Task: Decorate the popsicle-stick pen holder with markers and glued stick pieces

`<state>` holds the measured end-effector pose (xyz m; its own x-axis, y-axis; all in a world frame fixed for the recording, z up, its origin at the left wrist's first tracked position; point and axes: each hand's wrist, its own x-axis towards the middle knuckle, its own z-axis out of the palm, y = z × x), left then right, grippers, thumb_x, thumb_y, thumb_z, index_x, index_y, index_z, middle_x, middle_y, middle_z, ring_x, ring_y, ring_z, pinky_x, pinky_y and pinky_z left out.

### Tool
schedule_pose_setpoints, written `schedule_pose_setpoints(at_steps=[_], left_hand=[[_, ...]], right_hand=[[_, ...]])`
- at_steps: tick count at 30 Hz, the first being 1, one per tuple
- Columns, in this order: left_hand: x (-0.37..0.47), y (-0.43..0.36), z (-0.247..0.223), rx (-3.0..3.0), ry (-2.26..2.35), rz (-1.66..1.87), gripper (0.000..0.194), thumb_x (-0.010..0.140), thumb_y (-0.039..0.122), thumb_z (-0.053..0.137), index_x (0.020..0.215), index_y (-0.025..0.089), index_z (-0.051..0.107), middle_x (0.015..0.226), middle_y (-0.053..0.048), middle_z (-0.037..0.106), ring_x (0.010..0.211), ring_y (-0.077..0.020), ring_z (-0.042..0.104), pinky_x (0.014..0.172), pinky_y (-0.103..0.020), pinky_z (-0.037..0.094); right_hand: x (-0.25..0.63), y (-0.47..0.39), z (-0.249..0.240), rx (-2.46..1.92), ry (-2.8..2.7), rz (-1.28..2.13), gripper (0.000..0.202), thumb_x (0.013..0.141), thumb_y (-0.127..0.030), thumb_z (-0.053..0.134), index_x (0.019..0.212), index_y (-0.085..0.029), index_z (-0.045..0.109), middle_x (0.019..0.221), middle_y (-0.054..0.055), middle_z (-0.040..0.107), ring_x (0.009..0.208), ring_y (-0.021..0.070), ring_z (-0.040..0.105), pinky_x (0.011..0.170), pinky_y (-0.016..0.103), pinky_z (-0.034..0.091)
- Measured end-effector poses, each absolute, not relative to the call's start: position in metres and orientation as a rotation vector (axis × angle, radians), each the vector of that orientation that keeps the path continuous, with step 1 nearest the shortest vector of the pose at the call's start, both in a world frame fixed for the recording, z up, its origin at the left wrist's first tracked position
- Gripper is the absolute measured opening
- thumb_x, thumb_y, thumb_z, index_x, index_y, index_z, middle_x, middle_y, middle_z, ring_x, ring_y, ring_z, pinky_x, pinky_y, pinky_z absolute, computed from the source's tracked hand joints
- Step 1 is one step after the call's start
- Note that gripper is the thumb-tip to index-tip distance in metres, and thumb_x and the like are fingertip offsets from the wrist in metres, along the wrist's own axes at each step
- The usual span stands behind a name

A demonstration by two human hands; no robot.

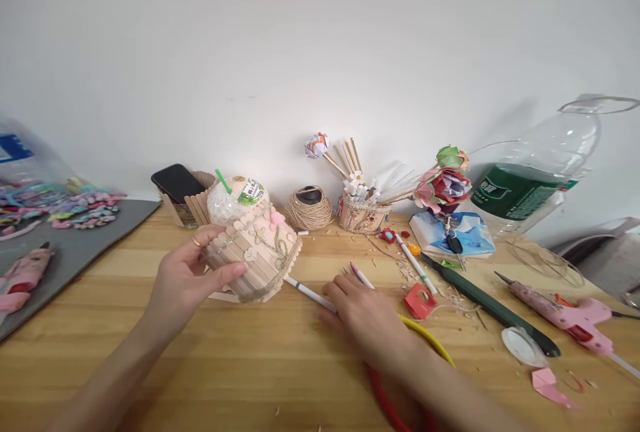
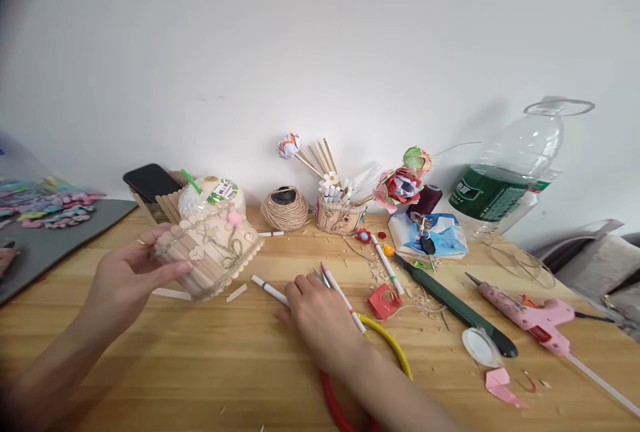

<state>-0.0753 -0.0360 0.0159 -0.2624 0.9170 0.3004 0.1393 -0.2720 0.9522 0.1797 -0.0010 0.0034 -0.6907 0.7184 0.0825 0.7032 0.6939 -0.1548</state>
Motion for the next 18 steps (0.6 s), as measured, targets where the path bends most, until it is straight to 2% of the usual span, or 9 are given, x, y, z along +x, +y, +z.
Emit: schedule_pose_setpoints(at_steps=[2,5,10,13,15,18], left_hand=[[-0.077,-0.035,0.015,1.370,1.325,1.617,0.034,0.065,0.026,0.078,0.096,0.023,0.065,0.098,0.000,0.064,0.087,-0.0181,0.059,0.072,-0.025,0.050],[-0.075,-0.034,0.016,1.574,1.272,1.624,0.027,0.067,0.024,0.076,0.092,0.021,0.065,0.096,-0.002,0.062,0.090,-0.0194,0.058,0.075,-0.028,0.050],[-0.057,-0.038,0.014,2.248,1.211,1.495,0.018,0.069,0.020,0.074,0.078,0.020,0.058,0.082,-0.002,0.059,0.098,-0.0236,0.052,0.089,-0.039,0.043],[-0.040,-0.042,0.007,2.553,1.238,1.248,0.017,0.072,0.019,0.072,0.076,0.020,0.056,0.078,-0.001,0.061,0.099,-0.0243,0.052,0.103,-0.051,0.026],[-0.032,-0.044,0.003,2.665,1.247,1.104,0.016,0.074,0.023,0.071,0.082,0.021,0.058,0.084,-0.002,0.064,0.104,-0.0258,0.051,0.108,-0.057,0.015],[-0.024,-0.050,0.006,2.753,1.234,1.098,0.041,0.076,0.042,0.067,0.108,0.019,0.055,0.103,-0.009,0.063,0.113,-0.0288,0.047,0.109,-0.059,0.012]], right_hand=[[0.170,0.000,0.000,-1.265,-2.709,0.316,0.004,0.083,-0.016,0.060,0.083,-0.014,0.063,0.090,0.013,0.066,0.089,0.0283,0.062,0.079,0.039,0.047],[0.172,0.010,0.000,-1.367,-2.573,0.440,0.011,0.085,-0.012,0.053,0.077,-0.015,0.061,0.085,0.012,0.067,0.081,0.0261,0.063,0.074,0.037,0.047],[0.195,0.024,0.017,-1.436,-2.282,0.711,0.023,0.094,-0.027,0.034,0.083,-0.017,0.052,0.073,0.005,0.064,0.064,0.0169,0.060,0.059,0.027,0.046],[0.205,0.016,0.030,-1.273,-2.061,1.151,0.031,0.095,-0.040,0.031,0.083,-0.018,0.049,0.071,0.001,0.058,0.057,0.0121,0.052,0.051,0.022,0.041],[0.208,0.003,0.038,-1.149,-1.854,1.447,0.031,0.091,-0.046,0.040,0.079,-0.019,0.048,0.069,-0.002,0.052,0.056,0.0108,0.046,0.051,0.021,0.038],[0.211,-0.020,0.048,-1.122,-1.770,1.538,0.030,0.088,-0.047,0.047,0.075,-0.019,0.048,0.066,-0.004,0.044,0.059,0.0109,0.040,0.055,0.021,0.036]])
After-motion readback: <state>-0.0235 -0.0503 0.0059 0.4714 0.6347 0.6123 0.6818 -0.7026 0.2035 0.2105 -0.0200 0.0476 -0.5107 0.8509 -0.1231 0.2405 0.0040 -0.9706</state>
